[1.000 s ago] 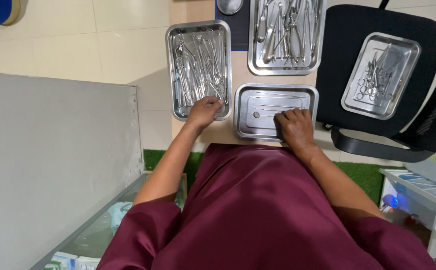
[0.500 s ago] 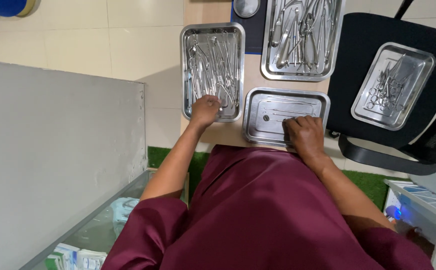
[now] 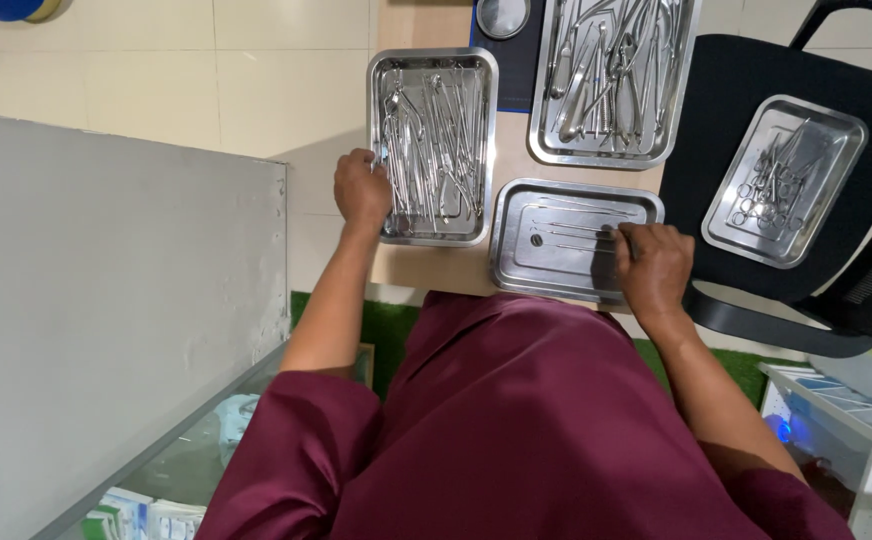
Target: Sorting dental instruments onto metal trays and placing them into a sterilization unit.
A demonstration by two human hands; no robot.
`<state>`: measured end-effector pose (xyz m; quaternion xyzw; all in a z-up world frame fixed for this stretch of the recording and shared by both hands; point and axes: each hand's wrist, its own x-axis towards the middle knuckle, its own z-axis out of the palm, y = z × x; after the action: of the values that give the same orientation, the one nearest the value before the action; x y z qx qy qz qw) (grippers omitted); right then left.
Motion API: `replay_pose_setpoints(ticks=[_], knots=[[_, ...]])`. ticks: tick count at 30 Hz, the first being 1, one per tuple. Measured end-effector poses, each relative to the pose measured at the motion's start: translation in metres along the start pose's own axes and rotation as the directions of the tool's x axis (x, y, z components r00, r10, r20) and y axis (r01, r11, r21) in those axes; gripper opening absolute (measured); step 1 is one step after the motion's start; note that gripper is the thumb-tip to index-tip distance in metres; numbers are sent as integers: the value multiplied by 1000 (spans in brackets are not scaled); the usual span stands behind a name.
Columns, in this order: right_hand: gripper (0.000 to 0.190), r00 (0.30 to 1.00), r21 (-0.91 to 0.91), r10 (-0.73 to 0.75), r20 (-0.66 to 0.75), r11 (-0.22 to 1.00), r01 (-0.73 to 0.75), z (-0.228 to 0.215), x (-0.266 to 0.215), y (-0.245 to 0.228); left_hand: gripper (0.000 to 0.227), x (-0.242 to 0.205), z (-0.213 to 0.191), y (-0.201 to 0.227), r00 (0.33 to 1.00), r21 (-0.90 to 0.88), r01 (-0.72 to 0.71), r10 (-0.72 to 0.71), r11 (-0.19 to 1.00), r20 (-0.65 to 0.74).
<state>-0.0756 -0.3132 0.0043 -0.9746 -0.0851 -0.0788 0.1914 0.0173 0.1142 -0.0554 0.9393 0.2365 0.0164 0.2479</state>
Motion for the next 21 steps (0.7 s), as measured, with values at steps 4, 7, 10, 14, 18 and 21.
replay_pose_setpoints(ticks=[4,7,10,14,18,21], knots=[[10,999,5,45,1,999,-45,2,-6,12,28,11,3,-6,996,17,52,-53,998,68],[11,996,40,89,-24,995,-89,3,-11,19,34,18,14,-15,995,26,56,-58,998,82],[8,988,62,149,-50,987,-146,3,-14,26,39,23,24,-28,998,36,32,-34,999,61],[11,941,151,328,-85,938,-313,2,-20,37,37,26,27,-37,998,69,-15,11,998,62],[14,855,288,511,-86,834,-470,16,-33,63,36,25,16,-29,995,84,-29,21,996,92],[19,755,383,648,103,674,-631,31,-41,78,35,26,18,-35,995,96,-40,31,995,98]])
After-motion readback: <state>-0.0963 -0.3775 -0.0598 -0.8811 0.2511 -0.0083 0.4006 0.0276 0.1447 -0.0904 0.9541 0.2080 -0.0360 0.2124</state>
